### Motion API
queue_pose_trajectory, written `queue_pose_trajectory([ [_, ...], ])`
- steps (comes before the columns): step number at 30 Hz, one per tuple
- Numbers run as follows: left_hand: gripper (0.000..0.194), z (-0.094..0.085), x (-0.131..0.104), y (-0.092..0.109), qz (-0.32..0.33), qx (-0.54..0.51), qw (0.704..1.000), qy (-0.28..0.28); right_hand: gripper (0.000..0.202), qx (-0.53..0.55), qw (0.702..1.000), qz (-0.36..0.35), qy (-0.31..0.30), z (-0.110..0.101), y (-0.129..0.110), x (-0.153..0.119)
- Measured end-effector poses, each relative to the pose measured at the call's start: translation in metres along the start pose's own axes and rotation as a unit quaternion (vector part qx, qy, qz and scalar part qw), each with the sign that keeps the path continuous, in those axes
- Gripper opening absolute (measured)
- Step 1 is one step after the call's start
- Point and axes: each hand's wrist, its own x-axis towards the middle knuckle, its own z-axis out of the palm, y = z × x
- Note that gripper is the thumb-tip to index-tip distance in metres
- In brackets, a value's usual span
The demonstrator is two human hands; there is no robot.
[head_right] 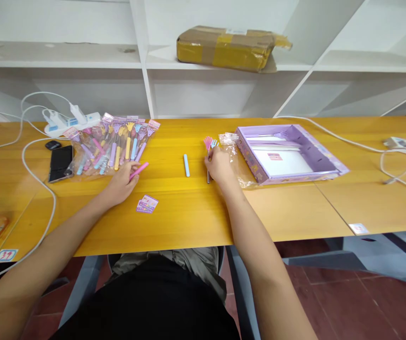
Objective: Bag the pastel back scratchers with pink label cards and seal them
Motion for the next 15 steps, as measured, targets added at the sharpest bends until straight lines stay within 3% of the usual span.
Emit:
queue_pose_trajectory([
  [3,0.032,-0.001,0.0,0.0,-0.008,-0.007,1.0,-0.003,0.013,-0.026,0.999,-0.037,0.017,-0.001,-0.004,0.002],
  [7,0.034,-0.001,-0.004,0.004,-0.01,-0.036,0.999,0.004,0.018,0.094,0.991,-0.092,0.02,-0.005,-0.031,-0.009],
  [10,0.039,-0.001,-0.01,0.015,0.02,-0.068,0.997,-0.016,0.029,0.263,0.953,-0.107,-0.108,0.008,-0.064,-0.031],
  [13,0.041,0.002,-0.017,0.031,0.063,-0.107,0.99,-0.064,0.045,0.406,0.87,-0.084,-0.264,0.032,-0.093,-0.056],
  [15,0.034,0.005,-0.02,0.041,0.098,-0.127,0.984,-0.073,0.048,0.458,0.824,-0.08,-0.326,0.044,-0.106,-0.068],
])
